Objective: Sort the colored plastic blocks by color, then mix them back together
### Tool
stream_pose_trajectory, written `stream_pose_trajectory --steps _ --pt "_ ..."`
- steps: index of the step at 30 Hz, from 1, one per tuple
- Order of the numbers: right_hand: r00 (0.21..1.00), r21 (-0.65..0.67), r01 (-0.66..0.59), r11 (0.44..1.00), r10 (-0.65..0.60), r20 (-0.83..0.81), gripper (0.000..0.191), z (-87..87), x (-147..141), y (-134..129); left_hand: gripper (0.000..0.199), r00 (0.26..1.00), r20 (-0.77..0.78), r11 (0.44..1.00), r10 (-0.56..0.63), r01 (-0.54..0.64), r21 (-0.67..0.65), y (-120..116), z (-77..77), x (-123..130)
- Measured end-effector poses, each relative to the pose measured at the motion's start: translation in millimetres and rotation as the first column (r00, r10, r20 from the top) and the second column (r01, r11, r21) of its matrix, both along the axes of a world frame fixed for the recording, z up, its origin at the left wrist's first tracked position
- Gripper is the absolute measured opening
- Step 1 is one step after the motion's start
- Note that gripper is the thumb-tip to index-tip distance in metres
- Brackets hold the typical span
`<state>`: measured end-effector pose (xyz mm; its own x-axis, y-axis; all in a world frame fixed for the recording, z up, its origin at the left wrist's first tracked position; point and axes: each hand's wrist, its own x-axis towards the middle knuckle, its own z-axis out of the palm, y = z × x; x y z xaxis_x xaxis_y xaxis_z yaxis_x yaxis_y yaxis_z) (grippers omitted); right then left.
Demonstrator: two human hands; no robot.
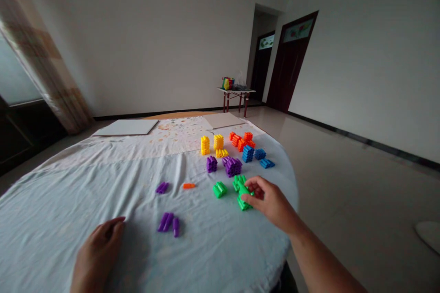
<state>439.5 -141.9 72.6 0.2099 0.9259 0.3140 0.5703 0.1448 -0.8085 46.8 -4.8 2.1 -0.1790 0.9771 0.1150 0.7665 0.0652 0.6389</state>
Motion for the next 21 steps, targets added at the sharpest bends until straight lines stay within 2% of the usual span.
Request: stream_pose_trajectory --steps 4,7,12,16,21 --pt "0.998 -0.054 0.057 0.997 -0.058 -0.012 0.031 -15.5 47.1 -3.1 0.039 1.0 0.001 1.0 0.001 -0.001 -0.011 2.1 0.1 1.5" --pt "0.998 -0.08 0.065 0.995 -0.065 -0.004 0.031 -28.0 61.5 0.5 0.039 1.0 0.004 1.0 0.005 -0.005 -0.015 0.9 2.4 3.6" --pt "0.999 -0.114 0.033 0.993 -0.031 0.012 0.031 -34.5 57.9 5.6 0.041 1.0 -0.023 1.0 0.014 -0.014 -0.026 -1.4 3.7 4.2" --pt "0.999 -0.117 0.037 0.992 -0.034 0.025 0.032 -35.2 57.1 5.9 0.041 0.999 -0.041 1.0 0.01 -0.01 0.014 1.0 -0.5 1.7" --pt "0.995 -0.039 0.103 0.994 -0.102 0.02 0.035 -24.4 53.3 -0.7 0.041 0.999 -0.039 0.998 0.025 -0.023 0.05 0.0 -2.7 2.1"
